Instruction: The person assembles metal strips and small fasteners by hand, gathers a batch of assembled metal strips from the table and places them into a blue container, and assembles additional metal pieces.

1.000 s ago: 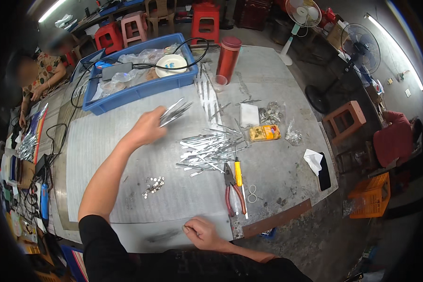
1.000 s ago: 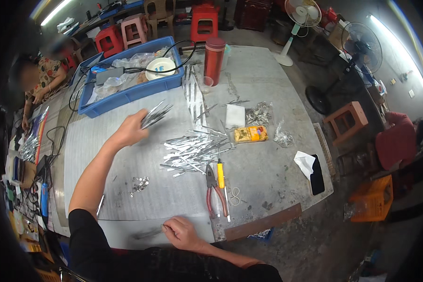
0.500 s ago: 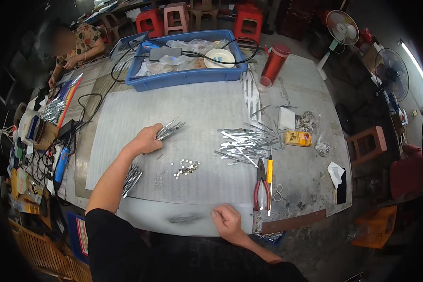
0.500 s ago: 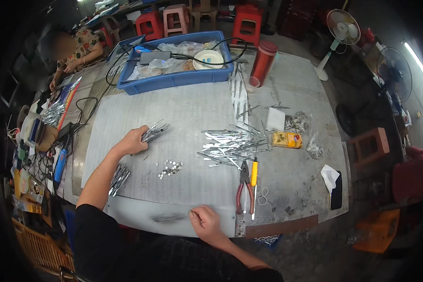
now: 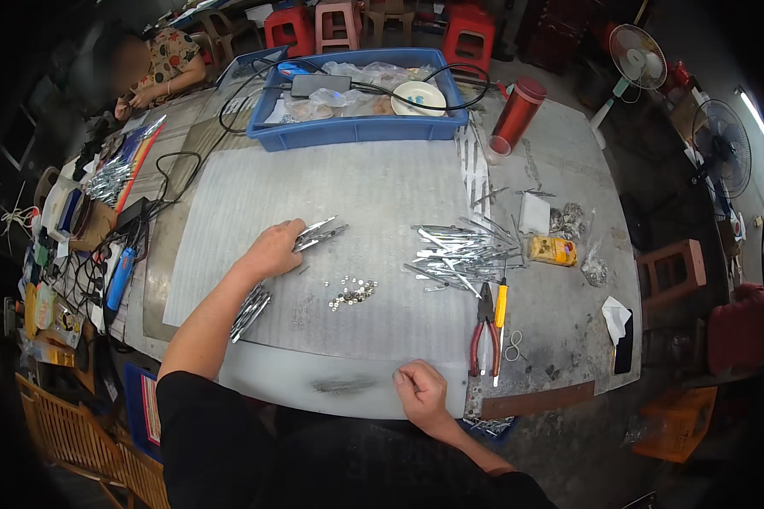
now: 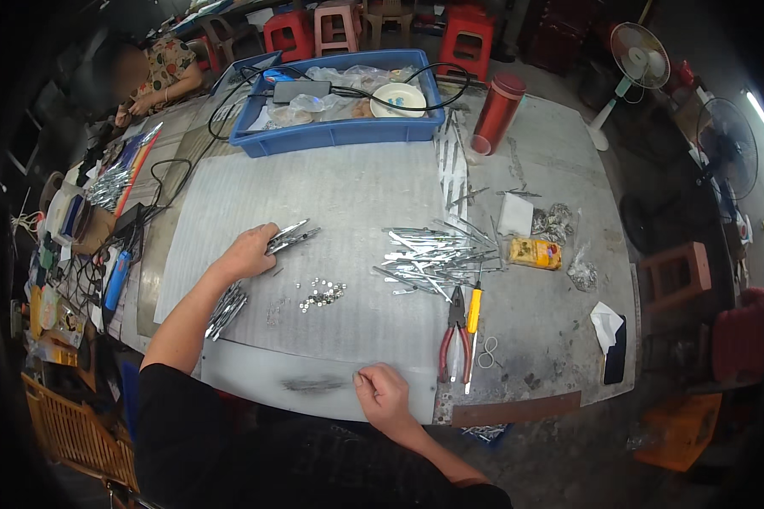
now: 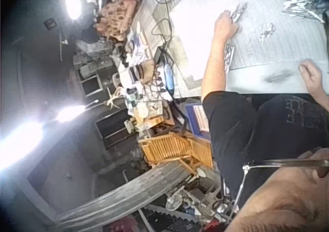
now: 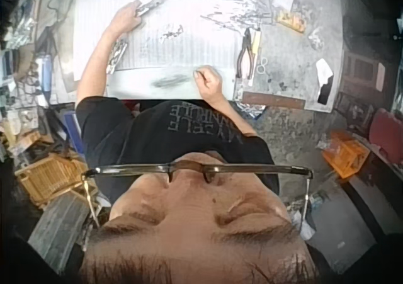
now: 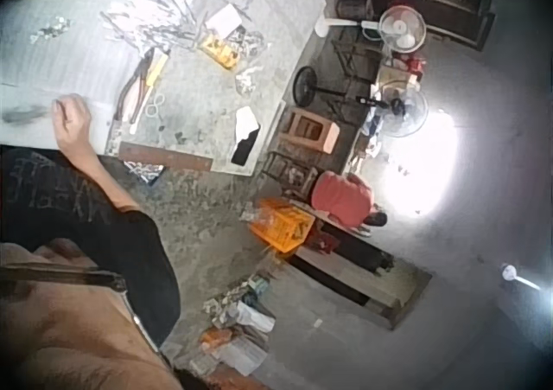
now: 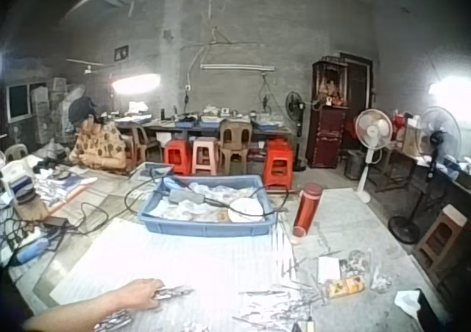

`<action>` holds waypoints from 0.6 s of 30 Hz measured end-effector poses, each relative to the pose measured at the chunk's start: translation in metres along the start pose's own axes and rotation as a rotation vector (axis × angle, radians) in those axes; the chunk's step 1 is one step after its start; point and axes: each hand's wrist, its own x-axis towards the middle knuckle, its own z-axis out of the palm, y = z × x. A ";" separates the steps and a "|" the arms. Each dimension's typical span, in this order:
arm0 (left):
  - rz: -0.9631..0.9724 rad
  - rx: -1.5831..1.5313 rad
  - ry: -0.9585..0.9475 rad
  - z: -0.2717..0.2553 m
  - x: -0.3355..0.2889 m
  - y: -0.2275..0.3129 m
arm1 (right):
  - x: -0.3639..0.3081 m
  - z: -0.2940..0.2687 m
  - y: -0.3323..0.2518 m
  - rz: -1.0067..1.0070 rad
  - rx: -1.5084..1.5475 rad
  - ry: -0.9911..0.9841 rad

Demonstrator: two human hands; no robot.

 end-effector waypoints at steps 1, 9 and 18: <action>-0.006 0.015 -0.001 0.000 -0.001 0.000 | 0.000 0.000 -0.001 0.000 0.000 0.000; 0.037 -0.035 0.001 -0.011 -0.009 0.006 | 0.003 -0.003 -0.003 -0.062 -0.008 0.017; 0.112 0.229 0.013 -0.036 -0.007 0.030 | 0.000 -0.006 0.000 -0.026 0.062 0.011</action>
